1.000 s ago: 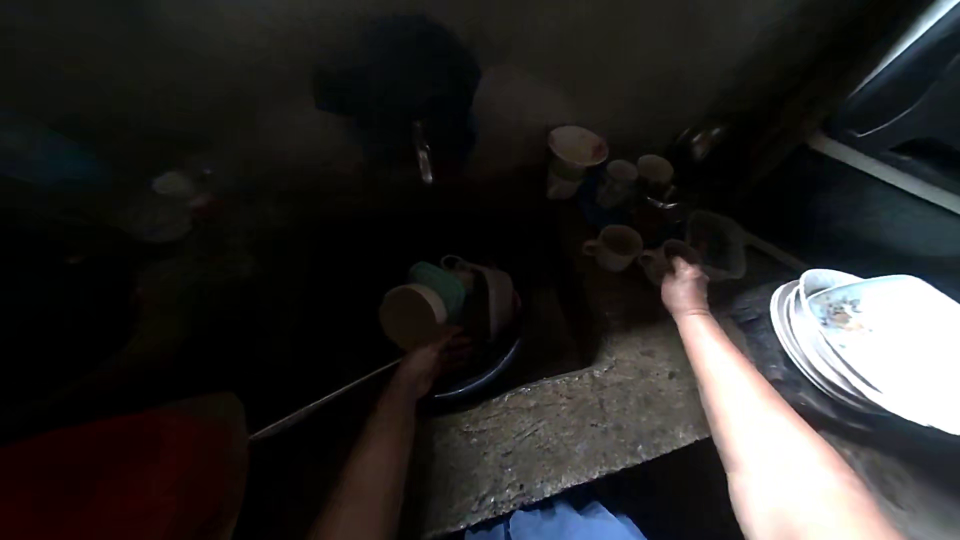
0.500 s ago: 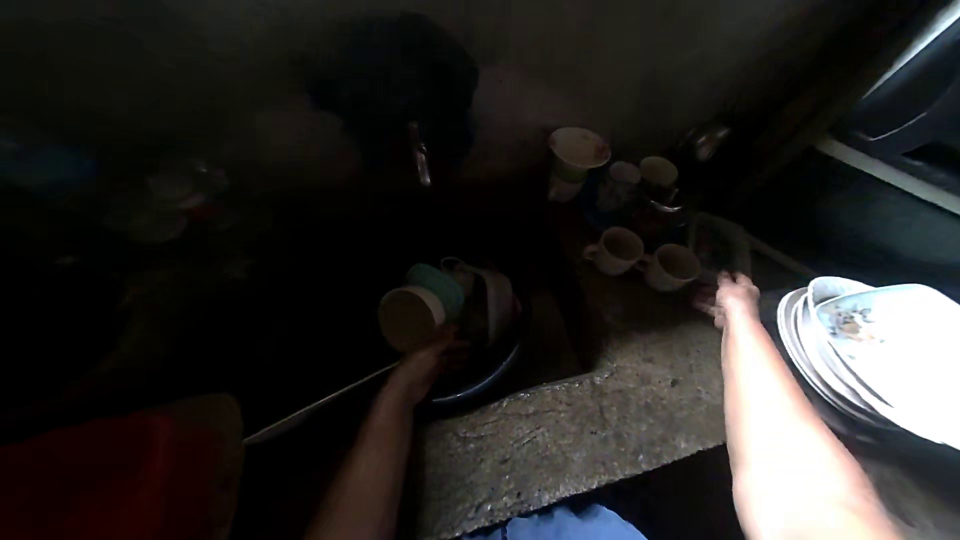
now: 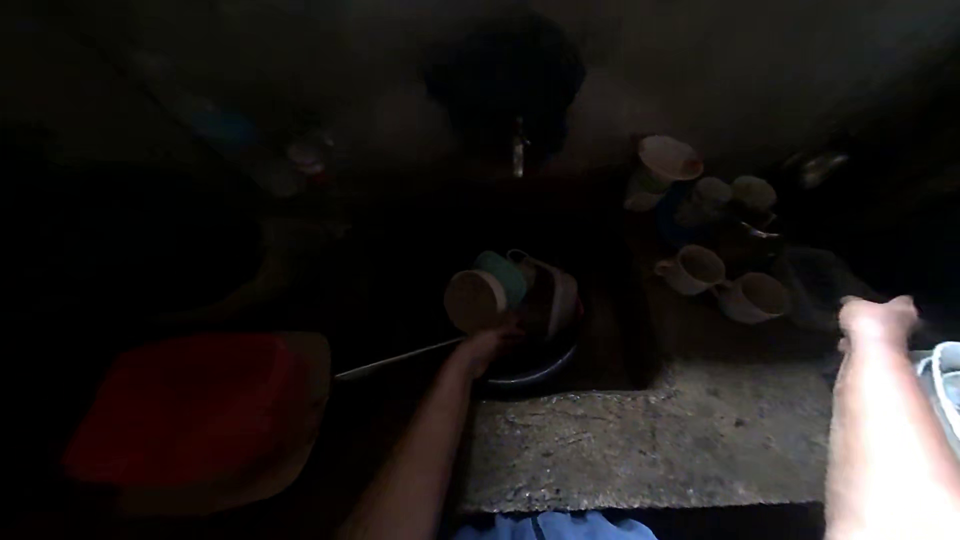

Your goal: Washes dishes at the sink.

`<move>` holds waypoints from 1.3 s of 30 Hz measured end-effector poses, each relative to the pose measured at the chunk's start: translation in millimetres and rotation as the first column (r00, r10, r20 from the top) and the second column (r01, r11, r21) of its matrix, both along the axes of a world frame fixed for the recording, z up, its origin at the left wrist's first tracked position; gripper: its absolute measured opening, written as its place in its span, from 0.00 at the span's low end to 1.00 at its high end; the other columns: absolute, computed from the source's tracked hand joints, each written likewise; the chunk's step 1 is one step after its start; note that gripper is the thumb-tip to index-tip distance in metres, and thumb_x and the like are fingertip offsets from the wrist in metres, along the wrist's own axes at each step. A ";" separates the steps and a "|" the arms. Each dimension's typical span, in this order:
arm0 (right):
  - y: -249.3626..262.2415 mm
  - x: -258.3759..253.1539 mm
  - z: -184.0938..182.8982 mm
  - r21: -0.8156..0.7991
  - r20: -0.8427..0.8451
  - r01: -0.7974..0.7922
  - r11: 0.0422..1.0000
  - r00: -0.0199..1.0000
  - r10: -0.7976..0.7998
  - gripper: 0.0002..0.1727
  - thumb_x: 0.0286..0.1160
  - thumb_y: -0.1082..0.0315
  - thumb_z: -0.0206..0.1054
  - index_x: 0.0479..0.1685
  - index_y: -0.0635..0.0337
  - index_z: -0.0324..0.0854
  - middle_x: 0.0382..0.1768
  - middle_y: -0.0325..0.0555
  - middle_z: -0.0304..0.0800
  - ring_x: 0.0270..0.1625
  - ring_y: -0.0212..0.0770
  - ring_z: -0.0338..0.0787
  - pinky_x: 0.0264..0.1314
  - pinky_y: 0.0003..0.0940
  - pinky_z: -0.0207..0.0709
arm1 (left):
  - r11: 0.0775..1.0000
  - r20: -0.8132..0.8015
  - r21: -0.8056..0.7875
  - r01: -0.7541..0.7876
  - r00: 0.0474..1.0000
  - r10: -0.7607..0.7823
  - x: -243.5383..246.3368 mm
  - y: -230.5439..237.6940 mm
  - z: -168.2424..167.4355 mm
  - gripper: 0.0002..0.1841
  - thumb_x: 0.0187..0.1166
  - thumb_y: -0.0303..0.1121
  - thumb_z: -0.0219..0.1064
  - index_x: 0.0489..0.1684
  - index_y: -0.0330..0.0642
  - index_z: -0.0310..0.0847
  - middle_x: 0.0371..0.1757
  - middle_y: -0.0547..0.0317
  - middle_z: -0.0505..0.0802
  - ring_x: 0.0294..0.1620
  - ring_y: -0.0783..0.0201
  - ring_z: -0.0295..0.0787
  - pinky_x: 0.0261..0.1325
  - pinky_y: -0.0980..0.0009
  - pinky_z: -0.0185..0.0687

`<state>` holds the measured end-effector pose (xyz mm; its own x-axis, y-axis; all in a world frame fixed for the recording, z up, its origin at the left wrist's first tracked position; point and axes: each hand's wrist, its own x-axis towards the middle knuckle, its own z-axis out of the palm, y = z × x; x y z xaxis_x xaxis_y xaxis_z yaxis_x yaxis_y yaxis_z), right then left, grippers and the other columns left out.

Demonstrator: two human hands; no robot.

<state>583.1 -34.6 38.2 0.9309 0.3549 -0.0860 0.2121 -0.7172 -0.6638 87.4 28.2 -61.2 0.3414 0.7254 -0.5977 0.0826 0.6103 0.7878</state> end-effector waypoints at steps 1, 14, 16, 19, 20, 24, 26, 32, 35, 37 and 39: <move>4.9 -15.5 10.2 0.057 0.068 -0.119 0.991 0.991 0.115 0.41 0.82 0.64 0.64 0.93 0.65 0.50 0.87 0.74 0.58 0.86 0.70 0.66 0.81 0.69 0.65 | 1.000 0.007 0.003 0.000 1.000 0.000 -0.1 0.9 -1.5 0.23 0.93 0.40 0.54 0.82 0.42 0.67 0.67 0.49 0.88 0.62 0.58 0.89 0.64 0.62 0.84; 129.0 -324.5 -17.3 -0.461 -0.202 -0.877 0.131 0.248 0.947 0.26 0.86 0.59 0.64 0.79 0.60 0.76 0.74 0.65 0.80 0.79 0.67 0.77 0.79 0.70 0.68 | 0.981 0.003 0.181 -0.064 0.998 0.065 1.9 -8.8 9.3 0.25 0.87 0.35 0.64 0.82 0.39 0.68 0.64 0.46 0.88 0.58 0.59 0.90 0.60 0.64 0.87; 106.6 -340.8 -5.6 -0.547 -0.227 -0.831 0.099 0.261 0.938 0.25 0.83 0.65 0.65 0.77 0.63 0.76 0.71 0.66 0.82 0.76 0.68 0.79 0.75 0.70 0.70 | 0.953 0.011 0.266 -0.148 0.989 0.150 0.3 -9.5 12.9 0.23 0.85 0.32 0.65 0.76 0.33 0.72 0.61 0.45 0.89 0.55 0.62 0.89 0.60 0.67 0.86; 81.7 -340.8 6.0 -0.542 -0.328 -0.840 0.036 0.251 0.911 0.23 0.86 0.62 0.62 0.72 0.70 0.78 0.67 0.69 0.84 0.72 0.67 0.82 0.74 0.68 0.72 | 0.905 0.026 0.385 -0.181 0.982 0.186 -1.9 -10.2 6.2 0.23 0.87 0.34 0.63 0.77 0.31 0.72 0.69 0.41 0.86 0.66 0.57 0.86 0.69 0.62 0.82; 80.9 -336.3 11.5 -0.537 -0.355 -0.844 0.004 0.231 0.906 0.23 0.88 0.60 0.60 0.68 0.71 0.79 0.65 0.69 0.85 0.71 0.67 0.84 0.73 0.67 0.73 | 0.899 0.016 0.412 -0.148 0.988 0.155 -2.1 -10.3 5.9 0.24 0.88 0.34 0.61 0.79 0.32 0.71 0.74 0.41 0.83 0.72 0.56 0.82 0.74 0.61 0.78; 116.9 -320.9 15.7 -0.533 -0.233 -0.837 0.125 0.287 0.929 0.23 0.90 0.56 0.58 0.59 0.70 0.84 0.61 0.68 0.88 0.68 0.66 0.86 0.69 0.69 0.76 | 0.889 -0.156 0.440 0.126 0.986 -0.063 0.6 -15.5 14.0 0.26 0.93 0.42 0.54 0.84 0.37 0.69 0.82 0.44 0.78 0.83 0.57 0.73 0.85 0.60 0.66; 146.6 -324.5 -0.5 -0.476 -0.167 -0.865 0.161 0.268 0.949 0.20 0.90 0.60 0.59 0.66 0.68 0.83 0.66 0.68 0.85 0.72 0.66 0.83 0.75 0.67 0.73 | 0.856 -0.242 0.460 0.237 0.961 -0.136 3.8 -14.3 12.0 0.26 0.94 0.45 0.51 0.83 0.38 0.71 0.81 0.44 0.78 0.84 0.57 0.72 0.86 0.58 0.64; 162.4 -345.7 -18.2 -0.321 -0.189 -0.947 -0.015 0.048 0.981 0.19 0.89 0.68 0.59 0.74 0.67 0.77 0.71 0.64 0.82 0.74 0.59 0.82 0.79 0.56 0.72 | 0.863 -0.215 0.465 0.198 0.971 -0.106 2.3 -12.9 10.3 0.26 0.94 0.44 0.50 0.83 0.36 0.69 0.83 0.42 0.76 0.85 0.54 0.70 0.87 0.57 0.64; 152.2 -356.3 -9.9 -0.461 -0.157 -0.886 -0.045 0.031 0.987 0.18 0.88 0.69 0.60 0.70 0.69 0.79 0.70 0.65 0.83 0.73 0.60 0.83 0.78 0.56 0.73 | 0.868 -0.232 0.460 0.189 0.969 -0.088 3.0 -13.4 12.5 0.26 0.94 0.44 0.50 0.82 0.37 0.71 0.81 0.43 0.78 0.83 0.56 0.72 0.86 0.59 0.65; 162.5 -357.6 -27.1 -0.542 -0.164 -0.836 -0.084 0.008 0.986 0.21 0.88 0.67 0.61 0.73 0.70 0.78 0.74 0.68 0.79 0.79 0.65 0.77 0.82 0.62 0.67 | 0.826 -0.273 0.549 0.128 0.961 0.033 3.3 -17.9 12.9 0.23 0.93 0.41 0.53 0.75 0.32 0.77 0.73 0.40 0.84 0.76 0.56 0.80 0.82 0.61 0.71; 173.8 -355.1 -54.4 -0.540 -0.144 -0.839 -0.068 0.012 0.989 0.22 0.87 0.65 0.62 0.73 0.70 0.77 0.73 0.69 0.79 0.78 0.68 0.78 0.79 0.66 0.70 | 0.737 -0.296 0.675 0.039 0.929 0.221 3.8 -27.2 12.8 0.20 0.90 0.36 0.56 0.68 0.29 0.81 0.65 0.39 0.89 0.68 0.55 0.86 0.76 0.63 0.77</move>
<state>228.0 139.1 -16.3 -0.2394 0.8859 -0.3972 0.9655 0.1742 -0.1934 91.3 0.9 -48.3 0.1261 0.9919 -0.0160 0.3902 -0.0347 0.9201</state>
